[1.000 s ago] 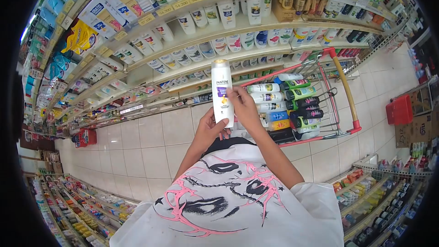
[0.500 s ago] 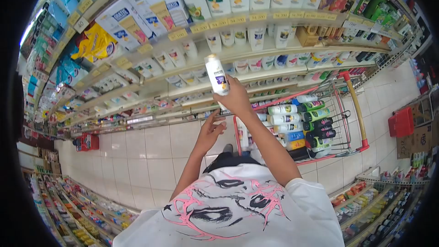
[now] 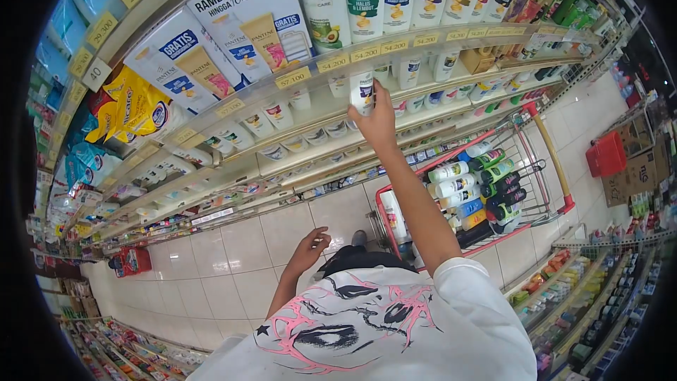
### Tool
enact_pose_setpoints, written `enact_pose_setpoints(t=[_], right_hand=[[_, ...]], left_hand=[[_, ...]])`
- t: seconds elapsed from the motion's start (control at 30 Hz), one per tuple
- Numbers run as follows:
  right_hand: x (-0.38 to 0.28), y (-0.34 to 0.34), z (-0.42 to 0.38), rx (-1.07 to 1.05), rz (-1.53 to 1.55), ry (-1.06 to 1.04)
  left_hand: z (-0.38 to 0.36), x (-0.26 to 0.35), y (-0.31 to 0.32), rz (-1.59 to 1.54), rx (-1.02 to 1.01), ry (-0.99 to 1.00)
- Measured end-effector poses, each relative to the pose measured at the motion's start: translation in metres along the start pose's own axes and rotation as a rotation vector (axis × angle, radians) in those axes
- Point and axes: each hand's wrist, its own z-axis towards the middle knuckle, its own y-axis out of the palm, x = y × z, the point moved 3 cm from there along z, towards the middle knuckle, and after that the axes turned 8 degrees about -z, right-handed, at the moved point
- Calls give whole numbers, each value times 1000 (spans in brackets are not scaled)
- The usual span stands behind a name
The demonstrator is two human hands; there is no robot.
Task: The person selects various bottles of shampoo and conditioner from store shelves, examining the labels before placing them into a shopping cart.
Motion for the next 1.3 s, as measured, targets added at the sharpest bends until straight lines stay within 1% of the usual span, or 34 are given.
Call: enact_pose_setpoints(t=[0.07,0.1,0.17,0.2,0.3,0.53,0.6,0.67,0.77,0.9,0.97,1.2,1.27,1.3], right_hand=[[0,-1,9,37,25,-24],[1,0,12,44,19,-19],[-1,0,20,103,-85,-65],[-2,0,23,109,-87,-64],[-7,-1,30,103,-108,-50],[-13,-1,36,141,-102,-101],[-11,-1,38,168,-88,-117],[-8,3,40,136,-128,-107],[0,8,41,149,-121,-95],[6,14,37,173,-124,-134],[4,15,35,149,-165,-90],[5,20,31,178,-195,-67],[7,20,28,238,-230,-126],[12,20,27,236,-234,-126]], left_hand=[[0,-8,-8,21,-16,7],[0,-9,-11,52,-15,-20],[2,-8,-18,90,-19,-42],[4,-7,-20,83,-14,-34],[10,-8,-27,71,-10,-14],[23,-14,-36,85,-21,-6],[25,-16,-37,85,-39,-2],[28,-21,-38,86,-55,1],[30,-28,-40,80,-73,-17],[26,-31,-42,60,-61,-18],[25,-33,-45,51,-53,-25],[24,-47,-56,58,-24,2],[25,-48,-60,54,-17,11],[25,-48,-62,51,-3,2]])
